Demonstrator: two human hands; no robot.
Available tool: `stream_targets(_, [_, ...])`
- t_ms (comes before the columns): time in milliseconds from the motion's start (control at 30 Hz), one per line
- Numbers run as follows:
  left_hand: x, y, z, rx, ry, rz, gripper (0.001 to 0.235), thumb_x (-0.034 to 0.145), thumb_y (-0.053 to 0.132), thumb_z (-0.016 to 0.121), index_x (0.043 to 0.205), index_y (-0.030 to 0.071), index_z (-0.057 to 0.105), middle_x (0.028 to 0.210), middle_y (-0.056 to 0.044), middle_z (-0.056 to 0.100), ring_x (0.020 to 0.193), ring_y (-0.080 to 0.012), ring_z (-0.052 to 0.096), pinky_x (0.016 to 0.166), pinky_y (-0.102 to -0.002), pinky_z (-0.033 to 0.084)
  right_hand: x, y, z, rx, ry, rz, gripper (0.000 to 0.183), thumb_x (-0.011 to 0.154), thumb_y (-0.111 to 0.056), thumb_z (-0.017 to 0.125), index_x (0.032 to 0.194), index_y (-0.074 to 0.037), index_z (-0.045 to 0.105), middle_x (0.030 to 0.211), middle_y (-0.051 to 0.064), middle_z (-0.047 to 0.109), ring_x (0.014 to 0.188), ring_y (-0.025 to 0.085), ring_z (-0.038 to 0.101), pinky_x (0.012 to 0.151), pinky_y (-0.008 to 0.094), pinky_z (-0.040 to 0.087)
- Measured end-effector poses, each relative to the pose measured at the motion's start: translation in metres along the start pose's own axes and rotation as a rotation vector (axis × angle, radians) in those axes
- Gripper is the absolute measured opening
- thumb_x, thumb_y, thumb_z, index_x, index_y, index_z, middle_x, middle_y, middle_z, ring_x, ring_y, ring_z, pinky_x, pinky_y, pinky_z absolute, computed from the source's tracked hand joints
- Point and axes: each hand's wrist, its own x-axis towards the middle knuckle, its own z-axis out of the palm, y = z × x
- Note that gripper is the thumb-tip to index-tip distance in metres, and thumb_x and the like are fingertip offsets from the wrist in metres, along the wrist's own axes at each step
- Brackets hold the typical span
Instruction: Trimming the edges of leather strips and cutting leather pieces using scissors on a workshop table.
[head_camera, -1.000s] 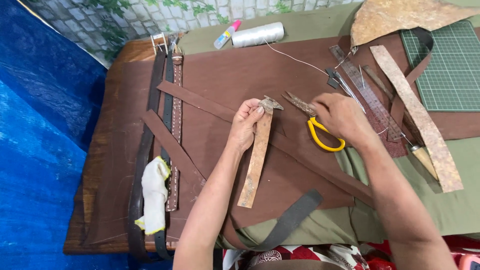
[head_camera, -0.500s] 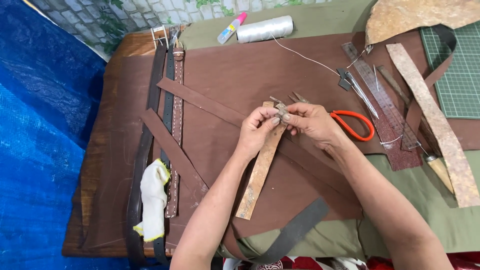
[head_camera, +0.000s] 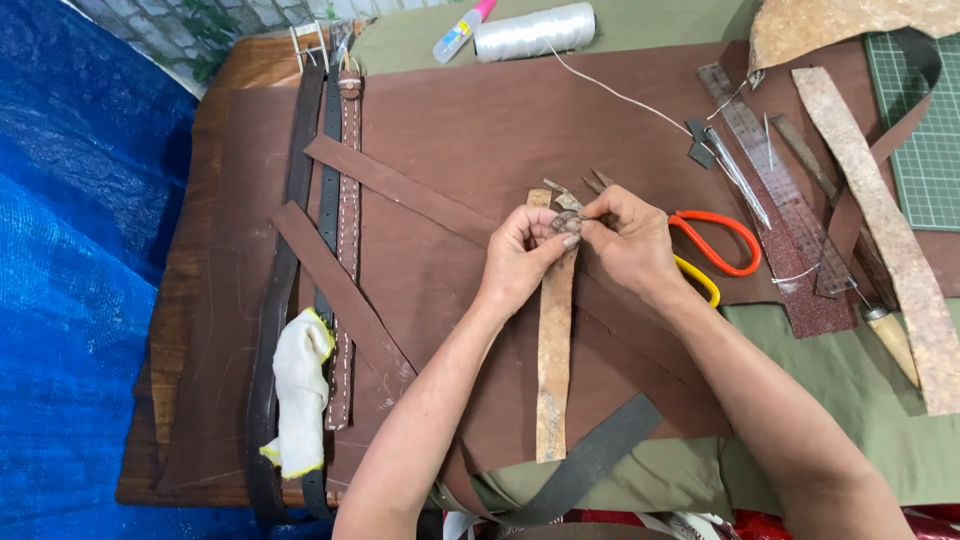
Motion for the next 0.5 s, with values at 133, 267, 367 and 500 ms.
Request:
stream_targets(133, [-0.007, 0.003, 0.004, -0.079, -0.017, -0.090, 0.031, 0.082, 0.011, 0.086, 0.108, 0.008, 0.071, 0.080, 0.001, 0.071, 0.067, -0.0001, 0.064, 0.061, -0.014, 0.054, -0.002, -0.028, 0.000, 0.230, -0.074, 0.100, 0.019, 0.082, 0.011, 0.079, 0.097, 0.007, 0.069, 0.075, 0.016, 0.067, 0.063, 0.014, 0.066, 0.051, 0.026, 0.061])
stream_targets(267, [-0.010, -0.001, 0.009, -0.079, -0.051, -0.205, 0.016, 0.086, 0.008, 0.081, 0.097, 0.008, 0.070, 0.072, -0.001, 0.068, 0.065, -0.0080, 0.070, 0.055, -0.018, 0.057, -0.003, -0.035, -0.005, 0.194, -0.218, 0.173, 0.022, 0.087, -0.002, 0.078, 0.107, 0.003, 0.071, 0.075, 0.012, 0.068, 0.058, 0.013, 0.066, 0.050, 0.026, 0.062])
stream_targets(367, [-0.007, -0.015, 0.009, -0.088, -0.043, -0.236, 0.015, 0.084, 0.003, 0.080, 0.093, 0.005, 0.067, 0.071, -0.006, 0.068, 0.063, -0.0142, 0.073, 0.053, -0.021, 0.059, -0.001, -0.021, -0.006, 0.029, -0.204, 0.131, 0.015, 0.088, -0.006, 0.079, 0.102, 0.000, 0.074, 0.067, 0.010, 0.066, 0.053, 0.011, 0.060, 0.045, 0.023, 0.054])
stream_targets(500, [-0.002, -0.030, 0.013, -0.084, 0.109, -0.205, 0.013, 0.083, -0.002, 0.078, 0.087, 0.000, 0.066, 0.065, -0.012, 0.061, 0.056, -0.0227, 0.072, 0.042, -0.028, 0.058, 0.005, 0.026, -0.001, -0.474, -0.063, -0.201, 0.003, 0.093, -0.020, 0.078, 0.094, -0.017, 0.079, 0.082, 0.008, 0.069, 0.082, 0.027, 0.072, 0.067, 0.036, 0.055])
